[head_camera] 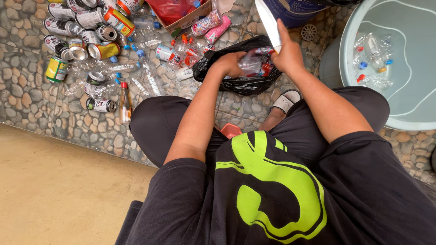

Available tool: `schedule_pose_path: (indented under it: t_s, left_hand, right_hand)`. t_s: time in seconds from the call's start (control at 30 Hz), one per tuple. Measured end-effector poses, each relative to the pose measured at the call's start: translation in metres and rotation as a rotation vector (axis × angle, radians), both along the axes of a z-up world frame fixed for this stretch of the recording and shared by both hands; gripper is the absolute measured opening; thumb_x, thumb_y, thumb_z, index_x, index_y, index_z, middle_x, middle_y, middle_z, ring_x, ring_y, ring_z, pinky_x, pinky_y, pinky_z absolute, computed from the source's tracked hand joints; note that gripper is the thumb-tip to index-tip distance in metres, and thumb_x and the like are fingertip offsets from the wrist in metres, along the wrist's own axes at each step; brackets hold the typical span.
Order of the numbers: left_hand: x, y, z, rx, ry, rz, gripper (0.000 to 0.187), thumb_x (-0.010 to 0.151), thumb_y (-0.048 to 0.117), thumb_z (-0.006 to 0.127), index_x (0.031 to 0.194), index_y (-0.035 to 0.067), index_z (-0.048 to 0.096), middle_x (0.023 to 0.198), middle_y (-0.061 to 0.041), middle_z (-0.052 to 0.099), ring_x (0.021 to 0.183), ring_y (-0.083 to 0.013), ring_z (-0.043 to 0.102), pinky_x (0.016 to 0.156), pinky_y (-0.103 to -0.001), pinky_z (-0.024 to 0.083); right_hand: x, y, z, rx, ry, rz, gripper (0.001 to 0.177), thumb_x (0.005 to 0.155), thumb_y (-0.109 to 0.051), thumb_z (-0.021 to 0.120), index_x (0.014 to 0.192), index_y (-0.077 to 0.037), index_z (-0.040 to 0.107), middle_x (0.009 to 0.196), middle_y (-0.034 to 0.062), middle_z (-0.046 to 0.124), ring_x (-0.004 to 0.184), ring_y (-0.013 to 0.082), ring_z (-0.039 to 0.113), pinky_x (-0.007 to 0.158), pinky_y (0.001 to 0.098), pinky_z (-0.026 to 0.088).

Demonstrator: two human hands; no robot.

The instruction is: The person sits on the floor and sorts through a pile of mixed recyclables, including plastic bottles and aluminum cans. Using a knife, they cut open plastic packaging and separate the contents, placing items into a black trash bag or a nearby basin.

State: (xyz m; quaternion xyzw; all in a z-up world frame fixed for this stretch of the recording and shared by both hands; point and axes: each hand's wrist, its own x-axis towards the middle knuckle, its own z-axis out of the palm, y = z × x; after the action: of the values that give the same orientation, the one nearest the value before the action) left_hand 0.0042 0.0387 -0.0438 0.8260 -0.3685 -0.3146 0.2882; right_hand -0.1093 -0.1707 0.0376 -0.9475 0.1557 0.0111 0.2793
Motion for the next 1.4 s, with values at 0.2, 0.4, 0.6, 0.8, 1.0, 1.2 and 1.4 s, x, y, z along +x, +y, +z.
schedule_pose_path:
  t_s: [0.2,0.4,0.6,0.8,1.0,1.2,1.4]
  left_hand:
    - [0.013,0.029,0.05,0.515,-0.07,0.194,0.08,0.063,0.03,0.095,0.131,0.005,0.061,0.128,-0.017,0.068,0.119,-0.0329,0.066,0.097,-0.042,0.055]
    - [0.02,0.027,0.061,0.48,-0.046,0.329,0.069,0.069,0.032,0.091,0.126,0.003,0.064,0.127,-0.018,0.068,0.119,-0.0326,0.066,0.097,-0.043,0.055]
    - [0.026,0.027,0.018,0.208,-0.063,0.476,0.07,0.073,0.04,0.088,0.13,0.009,0.063,0.124,-0.018,0.069,0.115,-0.033,0.066,0.096,-0.043,0.054]
    - [0.005,-0.014,-0.016,-0.454,1.104,0.735,0.044,0.09,0.043,0.073,0.118,0.009,0.068,0.103,-0.005,0.072,0.09,-0.0225,0.069,0.07,-0.042,0.06]
    - [-0.029,-0.058,-0.004,-0.557,1.222,0.572,0.051,0.092,0.057,0.058,0.126,0.019,0.063,0.112,-0.005,0.069,0.099,-0.0213,0.068,0.086,-0.045,0.055]
    - [-0.037,-0.079,0.022,-0.566,1.348,0.818,0.057,0.089,0.066,0.048,0.129,0.026,0.054,0.136,-0.004,0.06,0.108,-0.0255,0.064,0.087,-0.051,0.051]
    - [-0.033,-0.1,-0.022,-0.383,1.213,0.696,0.044,0.09,0.039,0.074,0.116,0.003,0.071,0.105,-0.014,0.076,0.08,-0.0244,0.076,0.065,-0.039,0.064]
  right_hand:
    - [-0.004,-0.001,-0.002,-0.046,0.113,0.013,0.117,0.073,0.002,0.08,0.165,-0.021,0.011,0.11,0.0291,0.07,0.09,0.038,0.071,0.078,0.0461,0.058]
    - [-0.001,0.009,0.001,0.37,0.39,-0.086,0.087,0.087,-0.005,0.073,0.162,-0.011,0.03,0.106,0.0199,0.074,0.055,0.0204,0.066,0.045,0.036,0.054]
    - [0.001,-0.004,-0.01,0.373,0.662,-0.245,0.061,0.104,-0.024,0.051,0.162,-0.023,0.03,0.09,0.0165,0.071,0.049,0.0252,0.065,0.044,0.0384,0.057]
    - [-0.001,0.003,-0.029,0.979,0.413,-0.305,0.057,0.104,-0.028,0.05,0.159,-0.025,0.033,0.084,0.0122,0.069,0.047,0.016,0.061,0.037,0.0319,0.052]
    - [-0.006,0.025,0.003,0.992,0.271,-0.299,0.058,0.103,-0.05,0.053,0.154,-0.026,0.039,0.097,0.0072,0.073,0.04,0.0109,0.054,0.033,0.0243,0.041]
    - [-0.02,0.014,0.016,0.894,0.201,-0.398,0.061,0.091,-0.038,0.074,0.145,-0.018,0.053,0.086,0.0085,0.069,0.043,0.011,0.057,0.034,0.0256,0.041]
    - [-0.048,0.001,0.023,0.755,0.33,-0.228,0.051,0.088,-0.039,0.077,0.129,-0.013,0.063,0.074,0.0041,0.066,0.048,0.0102,0.058,0.041,0.0265,0.047]
